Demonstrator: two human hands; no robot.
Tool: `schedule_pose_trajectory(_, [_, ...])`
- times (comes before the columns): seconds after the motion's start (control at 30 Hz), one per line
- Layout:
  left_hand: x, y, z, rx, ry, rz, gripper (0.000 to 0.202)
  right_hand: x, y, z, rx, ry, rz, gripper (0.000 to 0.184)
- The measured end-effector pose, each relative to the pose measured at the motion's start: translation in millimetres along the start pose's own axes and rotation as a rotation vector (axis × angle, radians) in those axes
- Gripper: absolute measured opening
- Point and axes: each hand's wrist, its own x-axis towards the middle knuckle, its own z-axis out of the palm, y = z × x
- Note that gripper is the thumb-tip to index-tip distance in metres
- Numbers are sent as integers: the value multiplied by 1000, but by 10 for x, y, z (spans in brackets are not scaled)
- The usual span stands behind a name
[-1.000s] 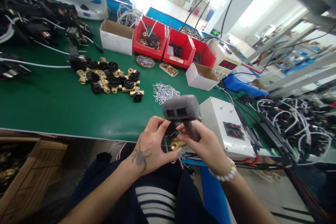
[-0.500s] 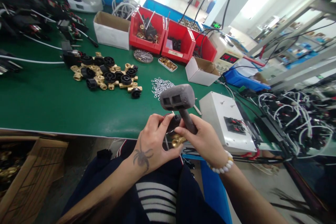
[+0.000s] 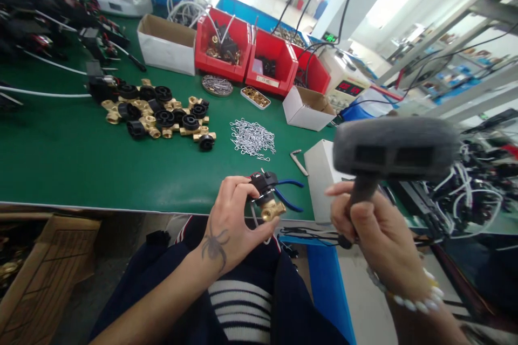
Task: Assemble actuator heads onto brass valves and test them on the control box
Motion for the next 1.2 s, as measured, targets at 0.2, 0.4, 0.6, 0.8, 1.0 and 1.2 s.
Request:
schedule_pose_trajectory(0.2, [12,-4,21,36,11,28,36,-96,12,-154,-263,-217,175,64])
schedule_pose_trajectory(0.4, [27,-5,26,32,7,24,35,-101,30,-155,-82,-14,208,65])
schedule_pose_trajectory(0.6, [36,-13,13,33,10,24,34,-117,-10,-158,-226,-120,238,65])
schedule_pose_trajectory(0.8, [42,-16,12,26,14,22,34,-89,23,-95,-247,-133,230,67])
schedule_pose_trajectory(1.0, [40,-19,17,25,9,22,33,-68,-58,-163,-236,18,132,65])
schedule_pose_trajectory(1.2, [50,-38,20,5,11,10,34,-69,17,-60,-436,-180,109,65])
